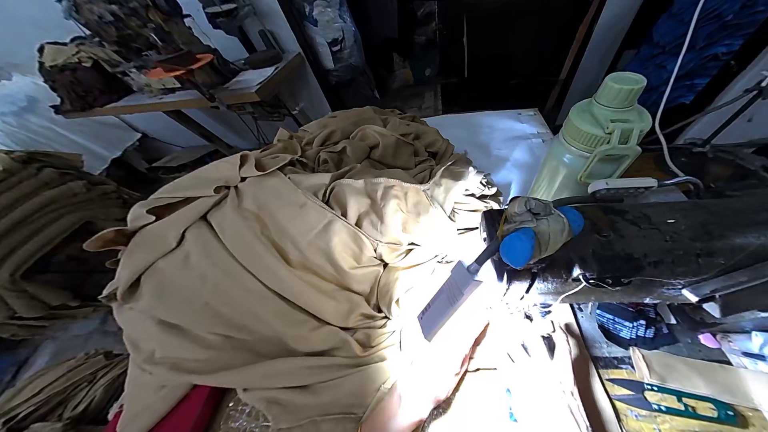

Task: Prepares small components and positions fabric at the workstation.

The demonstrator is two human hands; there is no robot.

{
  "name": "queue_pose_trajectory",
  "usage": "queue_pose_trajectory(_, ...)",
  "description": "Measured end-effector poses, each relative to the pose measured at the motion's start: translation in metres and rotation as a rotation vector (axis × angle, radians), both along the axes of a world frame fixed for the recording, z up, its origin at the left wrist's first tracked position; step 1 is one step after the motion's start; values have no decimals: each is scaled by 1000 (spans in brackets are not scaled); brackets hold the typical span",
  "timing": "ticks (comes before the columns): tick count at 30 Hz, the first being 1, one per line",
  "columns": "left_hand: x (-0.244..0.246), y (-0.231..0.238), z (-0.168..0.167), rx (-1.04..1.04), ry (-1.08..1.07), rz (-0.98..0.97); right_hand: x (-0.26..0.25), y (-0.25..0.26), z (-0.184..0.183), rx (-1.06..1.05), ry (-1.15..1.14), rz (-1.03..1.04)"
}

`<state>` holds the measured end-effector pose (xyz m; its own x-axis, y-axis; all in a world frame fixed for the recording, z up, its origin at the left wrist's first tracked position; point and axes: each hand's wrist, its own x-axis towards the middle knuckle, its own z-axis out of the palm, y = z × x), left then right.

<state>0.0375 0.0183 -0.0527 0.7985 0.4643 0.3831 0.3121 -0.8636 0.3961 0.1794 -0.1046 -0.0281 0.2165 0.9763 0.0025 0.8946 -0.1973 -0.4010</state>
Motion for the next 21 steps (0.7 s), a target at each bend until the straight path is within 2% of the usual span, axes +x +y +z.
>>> queue_pose_trajectory(3,14,-4,15,-47,-7,55,4,-4,-5,4,48,20)
queue_pose_trajectory(6,22,-5,29,-95,158,88,5,-7,-13,122,29,33)
queue_pose_trajectory(9,25,-2,33,-120,226,84,16,-11,-20,205,126,79)
queue_pose_trajectory(11,25,-4,33,-77,225,100,18,-14,-13,248,255,33)
queue_pose_trajectory(13,25,-6,32,-113,255,108,18,-18,-23,355,371,-14)
queue_pose_trajectory(15,27,-4,30,-81,245,87,16,-16,-28,424,374,-48)
queue_pose_trajectory(18,27,-2,26,-102,192,61,13,-12,-18,385,359,-97)
queue_pose_trajectory(21,31,-8,25,-253,187,102,12,-13,-23,380,369,-132)
